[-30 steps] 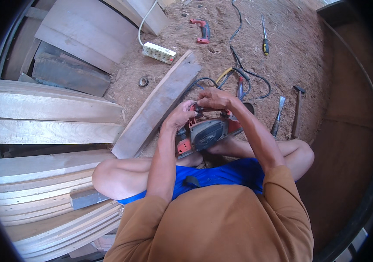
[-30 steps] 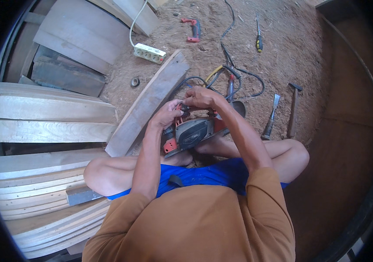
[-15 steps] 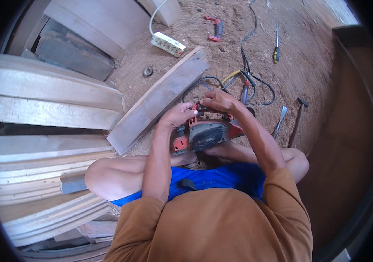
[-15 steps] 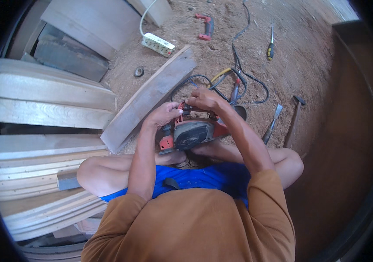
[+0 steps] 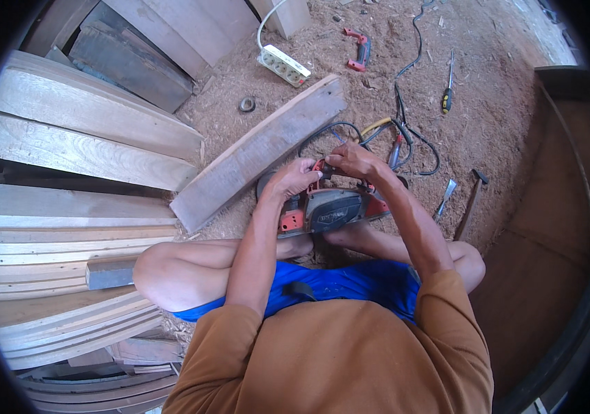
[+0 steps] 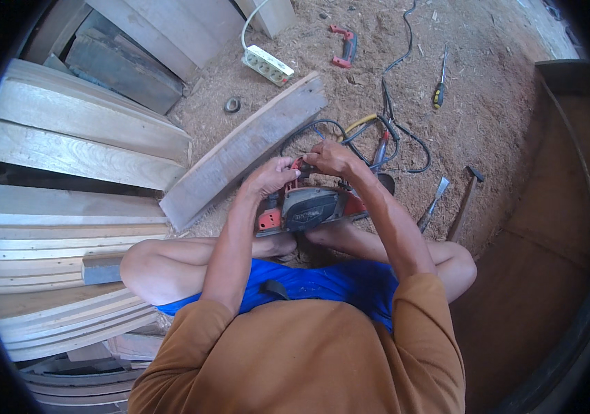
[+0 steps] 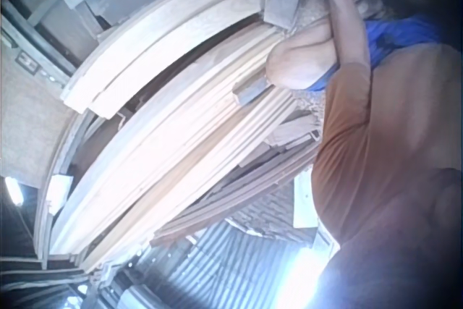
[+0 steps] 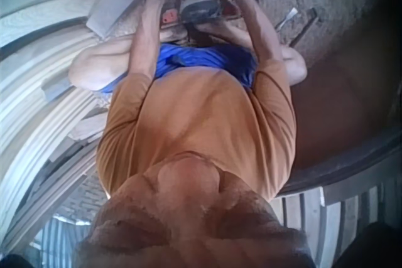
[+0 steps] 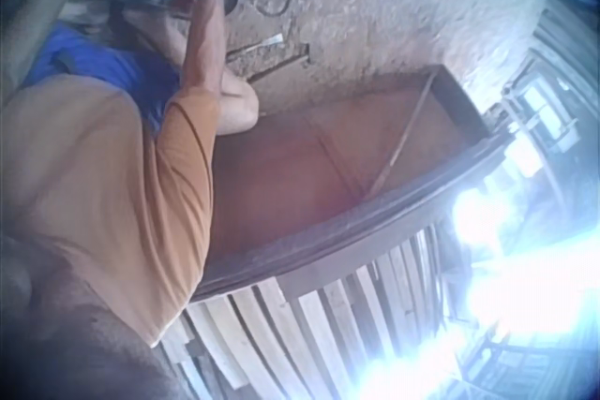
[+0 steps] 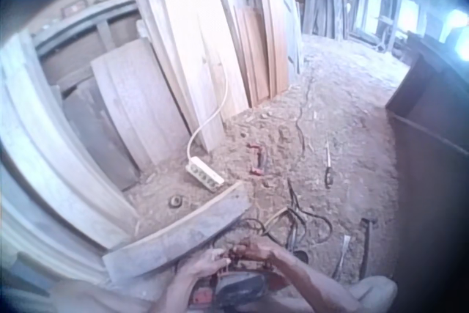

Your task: The person uses a screwdriver to manipulate and reconnect wires inside an open power sander housing while sitting on a floor covered in wood shavings.

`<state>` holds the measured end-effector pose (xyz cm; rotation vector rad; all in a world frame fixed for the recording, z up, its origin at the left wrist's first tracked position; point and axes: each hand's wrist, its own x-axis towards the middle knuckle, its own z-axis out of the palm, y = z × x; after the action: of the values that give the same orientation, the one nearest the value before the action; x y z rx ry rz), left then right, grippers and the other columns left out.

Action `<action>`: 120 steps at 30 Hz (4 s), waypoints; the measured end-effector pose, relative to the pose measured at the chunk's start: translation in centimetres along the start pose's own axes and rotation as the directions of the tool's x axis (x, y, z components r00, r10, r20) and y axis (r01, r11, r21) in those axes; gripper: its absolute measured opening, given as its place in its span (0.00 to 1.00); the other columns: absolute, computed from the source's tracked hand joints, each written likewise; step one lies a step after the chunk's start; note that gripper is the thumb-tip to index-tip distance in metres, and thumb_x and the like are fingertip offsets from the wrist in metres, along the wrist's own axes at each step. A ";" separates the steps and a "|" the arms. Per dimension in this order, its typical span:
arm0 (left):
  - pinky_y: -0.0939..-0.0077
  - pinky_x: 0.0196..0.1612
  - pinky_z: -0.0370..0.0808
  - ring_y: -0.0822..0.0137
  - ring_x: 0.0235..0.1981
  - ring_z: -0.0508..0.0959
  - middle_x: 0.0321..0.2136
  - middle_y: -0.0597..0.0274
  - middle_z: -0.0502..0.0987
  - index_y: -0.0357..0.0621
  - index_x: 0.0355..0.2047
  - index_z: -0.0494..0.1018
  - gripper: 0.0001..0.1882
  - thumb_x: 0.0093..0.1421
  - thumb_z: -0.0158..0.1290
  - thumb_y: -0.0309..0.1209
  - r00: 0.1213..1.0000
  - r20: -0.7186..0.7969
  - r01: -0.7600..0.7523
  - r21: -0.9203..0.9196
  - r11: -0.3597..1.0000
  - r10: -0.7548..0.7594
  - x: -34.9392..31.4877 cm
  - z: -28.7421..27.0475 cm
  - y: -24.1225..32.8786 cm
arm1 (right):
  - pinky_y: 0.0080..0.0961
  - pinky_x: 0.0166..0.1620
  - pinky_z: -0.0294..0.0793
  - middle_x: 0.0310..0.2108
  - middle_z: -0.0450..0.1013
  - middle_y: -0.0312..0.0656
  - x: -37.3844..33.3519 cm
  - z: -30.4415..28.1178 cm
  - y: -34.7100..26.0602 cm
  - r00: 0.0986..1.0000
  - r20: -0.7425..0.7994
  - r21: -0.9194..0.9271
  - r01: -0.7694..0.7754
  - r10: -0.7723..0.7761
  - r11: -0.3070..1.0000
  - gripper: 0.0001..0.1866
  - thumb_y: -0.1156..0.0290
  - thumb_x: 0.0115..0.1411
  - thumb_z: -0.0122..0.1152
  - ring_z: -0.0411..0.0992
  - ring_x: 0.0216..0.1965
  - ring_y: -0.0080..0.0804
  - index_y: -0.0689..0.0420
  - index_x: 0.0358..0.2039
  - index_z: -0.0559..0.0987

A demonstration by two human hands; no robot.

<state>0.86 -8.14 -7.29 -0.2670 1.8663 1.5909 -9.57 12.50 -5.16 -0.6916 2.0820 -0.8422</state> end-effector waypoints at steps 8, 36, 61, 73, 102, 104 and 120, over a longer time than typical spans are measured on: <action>0.80 0.37 0.73 0.79 0.31 0.73 0.33 0.72 0.79 0.38 0.45 0.80 0.13 0.71 0.54 0.36 0.997 0.018 -0.070 -0.316 0.946 0.080 0.5 -0.3 -0.3 | 0.36 0.45 0.77 0.35 0.82 0.51 0.0 0.0 -1.0 0.999 0.012 0.029 -0.040 0.040 0.999 0.20 0.59 0.66 0.59 0.78 0.37 0.36 0.65 0.44 0.84; 0.79 0.30 0.72 0.77 0.28 0.75 0.29 0.67 0.78 0.38 0.41 0.77 0.13 0.67 0.59 0.37 0.998 -0.054 -0.049 -0.244 0.969 0.037 0.9 0.7 0.5 | 0.32 0.36 0.73 0.27 0.78 0.43 -1.4 0.1 -0.9 0.990 0.018 0.146 -0.140 0.139 0.979 0.16 0.62 0.60 0.65 0.73 0.30 0.26 0.64 0.37 0.84; 0.78 0.30 0.71 0.78 0.27 0.74 0.27 0.68 0.77 0.40 0.34 0.77 0.12 0.67 0.54 0.37 0.995 -0.095 -0.057 -0.354 0.934 0.024 1.1 1.2 0.8 | 0.35 0.44 0.77 0.36 0.83 0.51 -1.9 -0.1 -1.9 0.997 0.024 0.006 -0.077 0.076 0.997 0.20 0.60 0.62 0.63 0.79 0.37 0.33 0.63 0.45 0.84; 0.76 0.30 0.79 0.74 0.28 0.79 0.30 0.63 0.79 0.41 0.37 0.75 0.11 0.69 0.52 0.37 0.998 -0.050 -0.003 -0.492 0.871 -0.025 1.2 1.0 0.6 | 0.39 0.46 0.76 0.38 0.81 0.53 -9.0 -3.6 -0.4 0.846 -0.493 0.107 -0.172 0.202 0.979 0.12 0.69 0.60 0.61 0.80 0.41 0.47 0.60 0.41 0.84; 0.78 0.29 0.75 0.76 0.25 0.76 0.26 0.67 0.77 0.41 0.35 0.76 0.13 0.70 0.50 0.38 0.998 -0.065 -0.049 -0.455 0.889 0.021 1.3 1.5 0.7 | 0.45 0.45 0.75 0.32 0.79 0.52 -5.3 -0.2 -1.8 0.916 -0.314 -0.212 0.188 -0.249 0.959 0.12 0.76 0.56 0.58 0.76 0.40 0.53 0.56 0.38 0.86; 0.78 0.31 0.75 0.76 0.27 0.76 0.27 0.67 0.78 0.41 0.36 0.76 0.13 0.70 0.51 0.39 0.998 -0.058 -0.046 -0.460 0.887 0.021 1.4 1.3 0.4 | 0.45 0.45 0.75 0.32 0.78 0.52 -4.9 -0.1 -1.9 0.921 -0.291 -0.230 0.194 -0.258 0.954 0.11 0.76 0.56 0.58 0.76 0.41 0.54 0.56 0.36 0.86; 0.76 0.33 0.77 0.74 0.28 0.76 0.29 0.65 0.77 0.42 0.39 0.74 0.12 0.71 0.51 0.39 1.000 -0.025 -0.022 -0.416 0.909 0.013 1.1 1.1 0.8 | 0.50 0.47 0.75 0.36 0.79 0.53 -4.6 -0.3 -2.9 0.959 -0.275 -0.414 -0.059 -0.063 0.909 0.09 0.68 0.58 0.60 0.77 0.44 0.55 0.57 0.37 0.82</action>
<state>-0.04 -6.62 -7.31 -0.4544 1.5280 1.9983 -6.70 13.99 -0.70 -0.8361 2.5626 -0.5149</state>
